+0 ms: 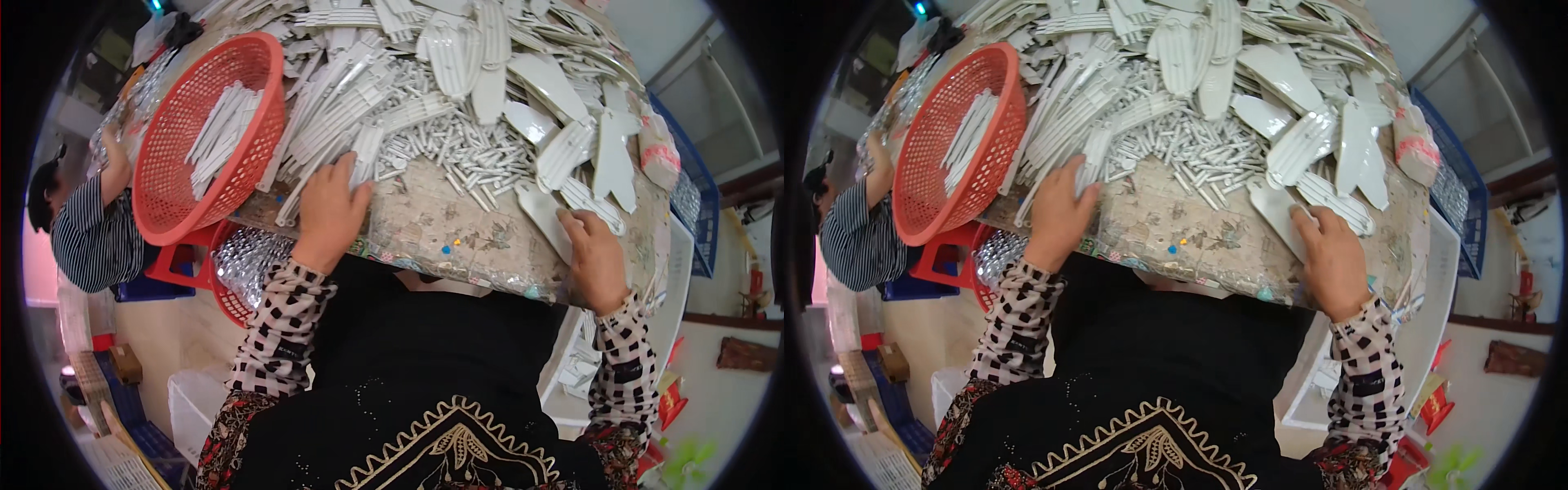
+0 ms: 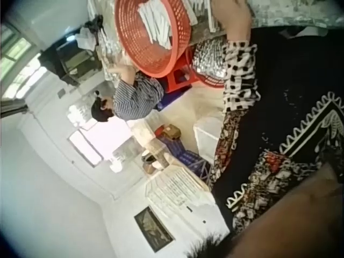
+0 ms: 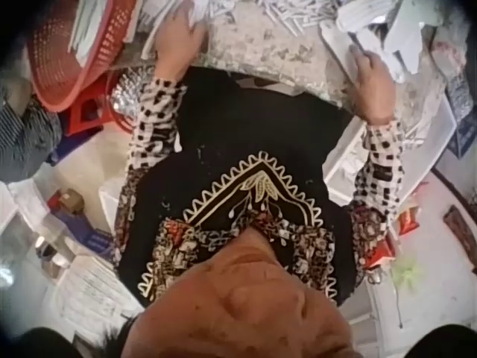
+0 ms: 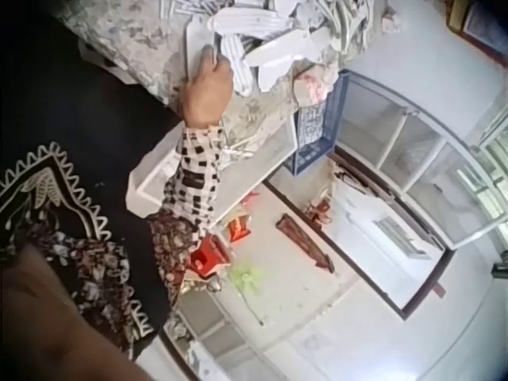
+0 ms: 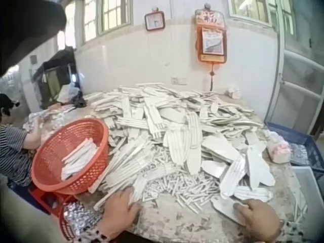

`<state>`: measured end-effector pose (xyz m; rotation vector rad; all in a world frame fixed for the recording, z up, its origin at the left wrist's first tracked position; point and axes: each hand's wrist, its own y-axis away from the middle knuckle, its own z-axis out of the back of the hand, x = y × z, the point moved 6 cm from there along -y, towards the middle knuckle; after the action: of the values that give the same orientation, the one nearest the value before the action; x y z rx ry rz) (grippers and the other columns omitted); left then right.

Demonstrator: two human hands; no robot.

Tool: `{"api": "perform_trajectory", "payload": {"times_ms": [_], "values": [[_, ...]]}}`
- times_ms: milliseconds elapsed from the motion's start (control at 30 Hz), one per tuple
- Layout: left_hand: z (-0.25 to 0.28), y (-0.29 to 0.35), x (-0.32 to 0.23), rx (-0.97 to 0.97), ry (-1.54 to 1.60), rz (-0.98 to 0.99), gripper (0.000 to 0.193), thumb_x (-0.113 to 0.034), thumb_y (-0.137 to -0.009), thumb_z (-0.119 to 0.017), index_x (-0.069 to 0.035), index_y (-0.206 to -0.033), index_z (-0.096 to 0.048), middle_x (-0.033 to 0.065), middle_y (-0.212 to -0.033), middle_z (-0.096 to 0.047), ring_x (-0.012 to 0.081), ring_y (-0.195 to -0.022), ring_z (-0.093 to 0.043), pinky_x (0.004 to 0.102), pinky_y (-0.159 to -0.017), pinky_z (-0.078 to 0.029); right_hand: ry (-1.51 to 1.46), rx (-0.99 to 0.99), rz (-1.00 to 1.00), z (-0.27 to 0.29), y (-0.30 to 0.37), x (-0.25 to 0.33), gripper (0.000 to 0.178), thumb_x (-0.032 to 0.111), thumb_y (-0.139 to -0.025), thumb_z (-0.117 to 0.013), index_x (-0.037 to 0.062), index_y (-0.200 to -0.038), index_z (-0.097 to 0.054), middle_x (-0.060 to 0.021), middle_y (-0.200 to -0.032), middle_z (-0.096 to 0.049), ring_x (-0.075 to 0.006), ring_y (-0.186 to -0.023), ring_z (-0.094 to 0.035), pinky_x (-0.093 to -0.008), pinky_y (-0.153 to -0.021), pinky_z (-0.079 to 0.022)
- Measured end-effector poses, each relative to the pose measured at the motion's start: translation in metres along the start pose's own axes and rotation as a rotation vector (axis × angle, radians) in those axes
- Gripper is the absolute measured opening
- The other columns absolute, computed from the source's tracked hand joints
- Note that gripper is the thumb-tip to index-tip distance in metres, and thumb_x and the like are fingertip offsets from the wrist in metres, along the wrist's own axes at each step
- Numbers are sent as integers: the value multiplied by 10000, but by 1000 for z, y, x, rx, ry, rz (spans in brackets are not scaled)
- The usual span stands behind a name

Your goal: Manually folding and assembling white plastic components into final shapes on a factory table.

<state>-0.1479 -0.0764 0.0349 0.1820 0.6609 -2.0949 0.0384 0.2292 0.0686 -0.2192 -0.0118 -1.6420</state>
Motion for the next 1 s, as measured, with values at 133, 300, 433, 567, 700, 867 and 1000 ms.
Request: {"api": "perform_trajectory", "payload": {"times_ms": [133, 300, 433, 567, 700, 867, 1000], "values": [[1, 6, 7, -42, 167, 54, 587, -211, -778, -704, 16, -1277, -494, 198, -919, -604, 376, -947, -588, 431, -831, -462, 257, 163, 287, 9, -5, 18, 556, 3, -759, -548, 141, -1296, -503, -156, -1204, -538, -322, -991, -560, -389, -866, -445], [-28, 19, 25, 278, 1083, 422, 484, -63, -750, -725, 16, -1185, -529, 109, -989, -655, 187, -873, -640, 308, -768, -514, 430, 295, 662, -2, -19, 13, 447, 87, -821, -528, 211, -1249, -503, -142, -1303, -425, -238, -932, -561, -326, -777, -465], [-22, 25, 0, 592, 1325, 702, 424, 7, -761, -670, 6, -1156, -516, 117, -1012, -664, 203, -817, -663, 328, -744, -552, 579, 349, 949, -5, -21, -2, 394, 128, -808, -573, 184, -1194, -513, -138, -1337, -389, -216, -945, -545, -312, -778, -472], [-28, 35, -2, 621, 1467, 758, 488, 7, -779, -616, 23, -1244, -468, 163, -1004, -664, 267, -861, -672, 416, -833, -542, 568, 317, 1022, 6, -26, 0, 331, 142, -793, -596, 147, -1123, -564, -129, -1293, -428, -204, -933, -536, -310, -784, -478], [-28, 35, -35, 729, 1780, 633, 598, 3, -804, -592, 26, -1365, -386, 183, -1033, -654, 278, -927, -665, 439, -890, -517, 406, 243, 1039, 13, -21, 20, 331, 143, -742, -625, 145, -1072, -597, -132, -1229, -470, -225, -947, -540, -336, -792, -471], [-47, 35, -59, 783, 2000, 679, 533, -342, -989, -469, -52, -1419, -346, 51, -789, -528, 146, -635, -505, 320, -676, -490, 23, 275, 750, 34, -6, 71, 332, 85, -719, -633, 106, -1047, -584, -140, -1202, -510, -310, -1038, -544, -402, -876, -458], [-55, 34, -76, 950, 2143, 631, 695, -596, -973, -318, -100, -1459, -282, 25, -758, -460, 125, -617, -417, 280, -593, -412, -264, 168, 422, 31, 6, 62, 387, -53, -729, -607, 69, -1093, -562, -125, -1046, -610, -326, -1070, -564, -419, -904, -455]]}}
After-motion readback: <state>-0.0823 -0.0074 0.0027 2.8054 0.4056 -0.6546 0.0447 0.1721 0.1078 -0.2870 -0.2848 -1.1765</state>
